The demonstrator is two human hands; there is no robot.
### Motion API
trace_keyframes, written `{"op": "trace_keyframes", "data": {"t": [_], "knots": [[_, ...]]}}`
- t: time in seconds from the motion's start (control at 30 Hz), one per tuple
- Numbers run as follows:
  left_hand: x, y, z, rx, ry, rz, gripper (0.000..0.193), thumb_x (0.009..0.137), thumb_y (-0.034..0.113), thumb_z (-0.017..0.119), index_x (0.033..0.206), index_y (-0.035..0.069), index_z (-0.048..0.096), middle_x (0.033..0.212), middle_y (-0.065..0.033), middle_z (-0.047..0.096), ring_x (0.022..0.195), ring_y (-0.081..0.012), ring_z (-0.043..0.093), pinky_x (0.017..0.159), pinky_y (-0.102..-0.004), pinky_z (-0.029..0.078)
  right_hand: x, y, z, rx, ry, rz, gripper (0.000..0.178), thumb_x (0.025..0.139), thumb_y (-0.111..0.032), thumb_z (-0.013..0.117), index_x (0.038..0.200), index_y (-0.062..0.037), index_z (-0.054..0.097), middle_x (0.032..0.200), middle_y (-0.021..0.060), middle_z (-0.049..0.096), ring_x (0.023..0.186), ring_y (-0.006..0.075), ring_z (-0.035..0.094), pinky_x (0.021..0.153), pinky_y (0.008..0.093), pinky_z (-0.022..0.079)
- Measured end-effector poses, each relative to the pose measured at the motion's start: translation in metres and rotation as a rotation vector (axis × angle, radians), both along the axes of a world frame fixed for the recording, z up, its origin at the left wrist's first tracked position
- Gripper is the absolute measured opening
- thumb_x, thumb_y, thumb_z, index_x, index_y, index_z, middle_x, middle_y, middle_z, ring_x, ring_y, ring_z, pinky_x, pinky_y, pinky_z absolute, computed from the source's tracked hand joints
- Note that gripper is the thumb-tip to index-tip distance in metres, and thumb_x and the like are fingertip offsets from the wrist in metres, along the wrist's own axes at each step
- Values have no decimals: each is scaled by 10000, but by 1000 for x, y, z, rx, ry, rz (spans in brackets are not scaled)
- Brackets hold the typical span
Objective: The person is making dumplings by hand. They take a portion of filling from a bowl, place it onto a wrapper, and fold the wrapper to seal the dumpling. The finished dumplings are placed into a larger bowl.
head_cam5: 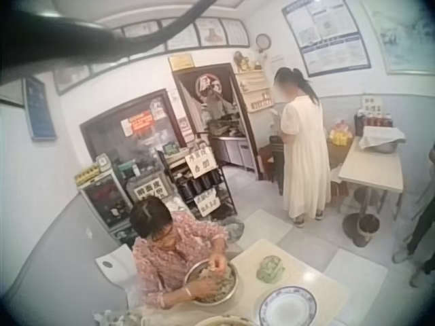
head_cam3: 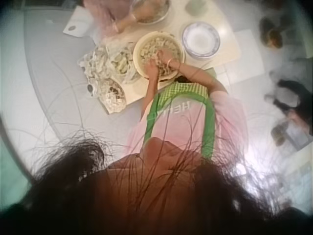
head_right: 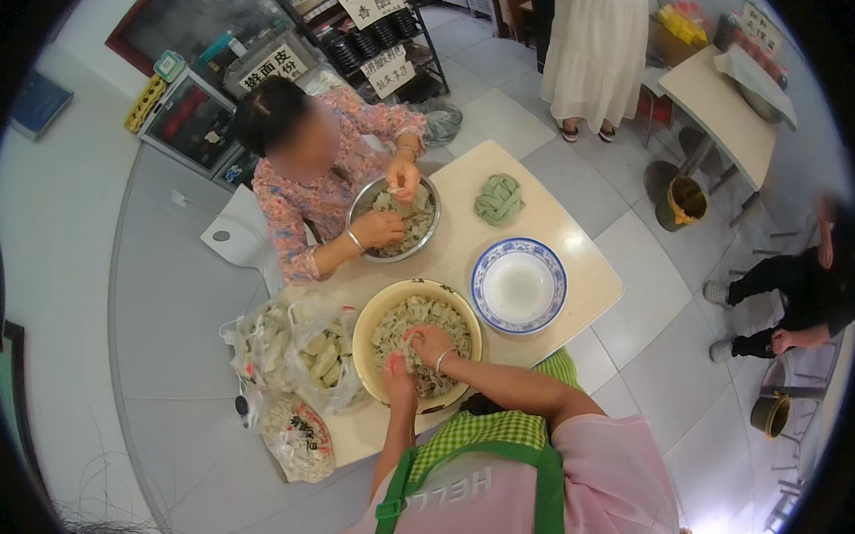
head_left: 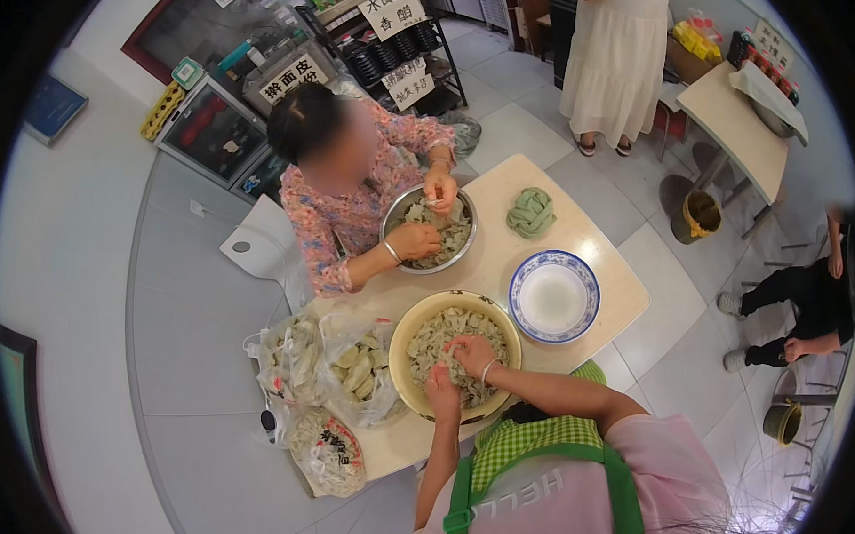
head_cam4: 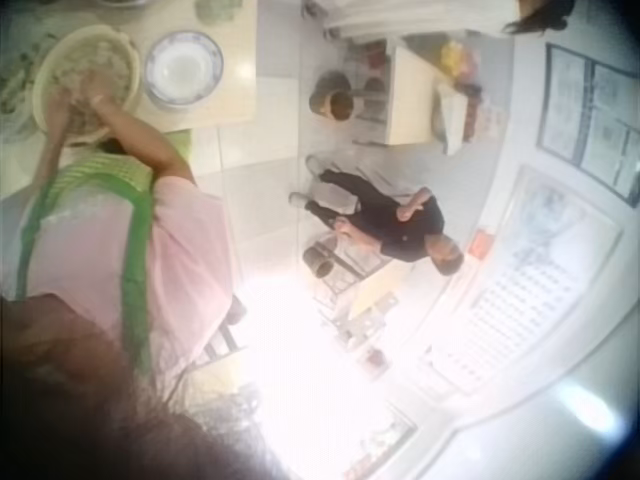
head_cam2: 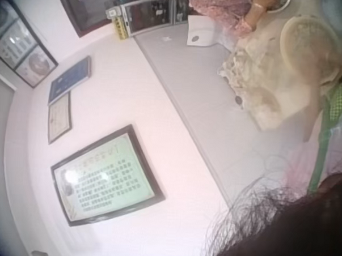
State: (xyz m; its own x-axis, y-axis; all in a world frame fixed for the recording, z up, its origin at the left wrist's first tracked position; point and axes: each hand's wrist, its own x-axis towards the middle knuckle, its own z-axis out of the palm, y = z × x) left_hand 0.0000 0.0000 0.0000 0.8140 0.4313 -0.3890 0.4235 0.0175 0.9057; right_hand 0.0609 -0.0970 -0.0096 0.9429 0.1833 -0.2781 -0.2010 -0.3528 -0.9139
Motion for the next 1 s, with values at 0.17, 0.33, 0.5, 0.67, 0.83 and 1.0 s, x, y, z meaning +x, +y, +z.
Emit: {"op": "trace_keyframes", "data": {"t": [0.17,0.33,0.5,0.67,0.83,1.0], "knots": [[-4,12,4,-85,-125,51,312,847,342,484,825,40,561,624,25,463,553,-89,423,479,-249,368,17,-6,-54,327,94,-310,166,745,-150,504,788,-90,653,749,144,610,721,231,574,718,312,438],[3,16,-1,-158,159,108,446,867,450,383,967,46,544,609,7,466,540,-115,444,433,-256,362,1,-2,9,101,-249,402,287,761,-181,512,1034,-122,578,873,159,594,806,286,566,753,376,427],[9,12,0,76,121,-31,556,896,467,242,925,4,548,593,-50,500,502,-157,446,454,-303,368,-6,7,5,-24,-211,465,331,694,-169,568,1020,-107,582,835,172,590,787,320,561,732,387,440],[9,8,17,567,-106,-260,487,897,368,329,792,-42,569,510,-134,452,501,-226,471,486,-383,353,-7,4,3,-41,-228,265,318,677,-160,572,983,-75,594,830,167,602,750,311,576,694,372,458],[-1,7,19,564,-232,-310,317,849,250,477,934,-49,541,734,-194,529,720,-270,539,609,-393,396,16,-15,-13,-155,78,143,333,744,-216,564,1050,-85,560,978,136,588,835,259,577,718,361,456],[2,8,2,596,-439,-498,338,801,164,546,1071,-21,464,1028,-206,477,965,-280,472,763,-380,395,12,8,-15,733,781,-11,472,823,-234,524,1240,-69,375,1158,94,476,1007,206,490,721,336,448]]}}
